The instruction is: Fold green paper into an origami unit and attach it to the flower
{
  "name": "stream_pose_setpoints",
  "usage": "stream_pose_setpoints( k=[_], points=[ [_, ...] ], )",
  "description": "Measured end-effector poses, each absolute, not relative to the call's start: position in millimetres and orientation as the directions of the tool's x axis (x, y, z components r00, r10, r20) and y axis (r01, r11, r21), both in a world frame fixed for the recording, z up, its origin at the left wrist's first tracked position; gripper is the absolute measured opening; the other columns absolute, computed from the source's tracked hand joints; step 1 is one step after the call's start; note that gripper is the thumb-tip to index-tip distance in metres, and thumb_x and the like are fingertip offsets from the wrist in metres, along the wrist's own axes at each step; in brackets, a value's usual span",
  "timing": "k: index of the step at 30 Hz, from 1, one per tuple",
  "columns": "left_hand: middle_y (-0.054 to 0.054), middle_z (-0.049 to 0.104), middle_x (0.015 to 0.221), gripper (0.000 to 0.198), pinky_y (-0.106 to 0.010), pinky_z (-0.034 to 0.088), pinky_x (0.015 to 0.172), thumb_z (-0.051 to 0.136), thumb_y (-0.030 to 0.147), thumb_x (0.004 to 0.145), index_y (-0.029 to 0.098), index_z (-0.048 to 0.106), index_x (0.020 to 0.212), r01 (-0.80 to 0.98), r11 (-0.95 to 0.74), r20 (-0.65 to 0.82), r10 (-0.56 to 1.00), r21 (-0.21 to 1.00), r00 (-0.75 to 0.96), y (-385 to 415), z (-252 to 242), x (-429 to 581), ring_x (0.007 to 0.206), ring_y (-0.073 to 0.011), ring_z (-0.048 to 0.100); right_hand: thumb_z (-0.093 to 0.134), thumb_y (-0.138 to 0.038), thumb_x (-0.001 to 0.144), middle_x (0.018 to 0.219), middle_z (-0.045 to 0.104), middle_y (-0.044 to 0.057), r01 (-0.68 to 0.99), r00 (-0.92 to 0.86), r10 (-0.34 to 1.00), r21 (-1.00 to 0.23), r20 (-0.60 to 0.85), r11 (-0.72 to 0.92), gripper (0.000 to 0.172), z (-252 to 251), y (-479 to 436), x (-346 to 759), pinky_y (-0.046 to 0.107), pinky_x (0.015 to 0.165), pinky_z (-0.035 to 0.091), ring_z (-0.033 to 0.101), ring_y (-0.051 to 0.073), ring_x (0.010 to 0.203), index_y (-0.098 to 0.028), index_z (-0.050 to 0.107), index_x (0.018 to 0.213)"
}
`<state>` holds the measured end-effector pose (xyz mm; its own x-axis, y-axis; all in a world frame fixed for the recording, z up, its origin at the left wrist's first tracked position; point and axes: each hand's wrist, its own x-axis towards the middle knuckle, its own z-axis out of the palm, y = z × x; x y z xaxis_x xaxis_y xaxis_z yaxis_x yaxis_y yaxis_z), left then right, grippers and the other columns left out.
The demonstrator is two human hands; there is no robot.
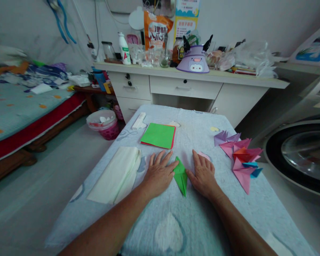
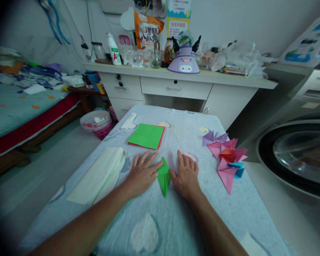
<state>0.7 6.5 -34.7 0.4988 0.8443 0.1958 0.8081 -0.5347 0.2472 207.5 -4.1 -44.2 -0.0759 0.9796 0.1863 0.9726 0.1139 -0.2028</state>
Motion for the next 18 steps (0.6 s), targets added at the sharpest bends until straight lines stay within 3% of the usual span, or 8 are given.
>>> stream_pose_setpoints(
  k=[4,11,18],
  points=[
    [-0.001,0.037,0.153,0.043,-0.064,0.017,0.11,0.05,0.029,0.092,0.036,0.05,0.134,0.804,-0.538,0.192,0.843,0.255,0.503,7.1,-34.6,0.5,0.139,-0.0336,0.027,0.045,-0.052,0.09,0.137,0.048,0.02,0.969,-0.065,0.97,-0.216,0.233,0.116,0.076,-45.2,-2.6,200.9,0.051,0.103,0.028,0.04,0.034,0.126,-0.009,0.025,0.15],
    [0.002,0.041,0.152,0.043,-0.064,0.016,0.11,0.047,0.026,0.093,0.035,0.049,0.135,0.777,-0.565,0.186,0.825,0.279,0.533,6.8,-36.1,0.3,0.139,-0.0326,0.027,0.048,-0.056,0.088,0.136,0.049,0.016,0.976,-0.032,0.976,-0.202,0.215,0.076,0.077,-41.1,1.7,191.8,0.054,0.103,0.026,0.039,0.035,0.126,-0.017,0.025,0.151],
    [0.001,0.049,0.145,0.041,-0.055,0.022,0.112,0.051,0.019,0.091,0.032,0.054,0.129,0.739,-0.6,0.224,0.8,0.306,0.556,6.5,-34.9,4.1,0.135,-0.0277,0.034,0.044,-0.057,0.09,0.135,0.05,0.015,0.982,-0.019,0.973,-0.181,0.231,0.062,0.074,-42.6,2.3,190.3,0.052,0.104,0.025,0.039,0.034,0.126,-0.019,0.026,0.151]
  ],
)
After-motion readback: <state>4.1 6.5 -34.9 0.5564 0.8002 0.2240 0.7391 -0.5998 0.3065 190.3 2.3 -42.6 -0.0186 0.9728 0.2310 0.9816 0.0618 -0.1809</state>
